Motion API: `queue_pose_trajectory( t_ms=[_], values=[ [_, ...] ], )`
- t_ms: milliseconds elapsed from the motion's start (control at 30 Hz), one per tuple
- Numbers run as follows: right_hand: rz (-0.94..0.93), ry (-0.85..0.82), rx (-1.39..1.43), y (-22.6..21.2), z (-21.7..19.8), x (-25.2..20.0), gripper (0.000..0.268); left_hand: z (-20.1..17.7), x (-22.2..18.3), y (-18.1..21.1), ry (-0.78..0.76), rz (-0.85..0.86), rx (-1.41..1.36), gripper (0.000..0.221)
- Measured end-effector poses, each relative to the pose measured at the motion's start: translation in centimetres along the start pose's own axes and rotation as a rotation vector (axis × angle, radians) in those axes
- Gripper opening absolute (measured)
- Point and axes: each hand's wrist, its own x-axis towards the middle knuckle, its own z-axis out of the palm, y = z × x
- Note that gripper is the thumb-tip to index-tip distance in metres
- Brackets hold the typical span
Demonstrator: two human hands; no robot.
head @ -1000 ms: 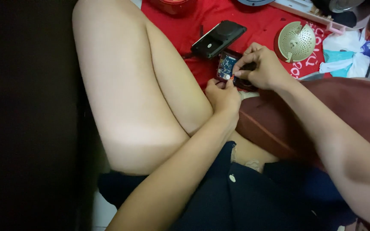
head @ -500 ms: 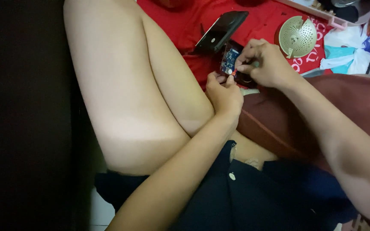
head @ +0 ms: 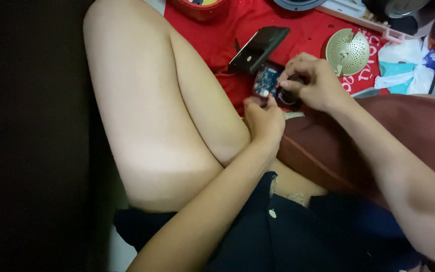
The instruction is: Repairing a small electronic device by aligning and installing a circuit board and speaker into its housing.
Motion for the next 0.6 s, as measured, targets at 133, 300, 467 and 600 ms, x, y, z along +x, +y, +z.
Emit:
queue_pose_trajectory(
  t_ms=[133,300,467,600],
  values=[
    [-0.029,0.029,0.112,0.6,0.7,-0.8,0.014,-1.1,-0.1,-0.2,-0.181,-0.134,0.080,0.028],
    [-0.084,0.042,0.110,1.8,1.1,-0.4,0.018,-0.1,3.3,-0.9,-0.521,-0.463,-0.536,0.046],
    [-0.074,0.020,0.082,0.9,0.7,-0.7,0.017,0.6,4.0,-1.4,-0.489,-0.418,-0.521,0.036],
    [-0.065,-0.049,0.107,-0.2,0.3,-0.5,0.013,0.5,2.0,-0.8,-0.231,-0.115,-0.278,0.023]
  ],
)
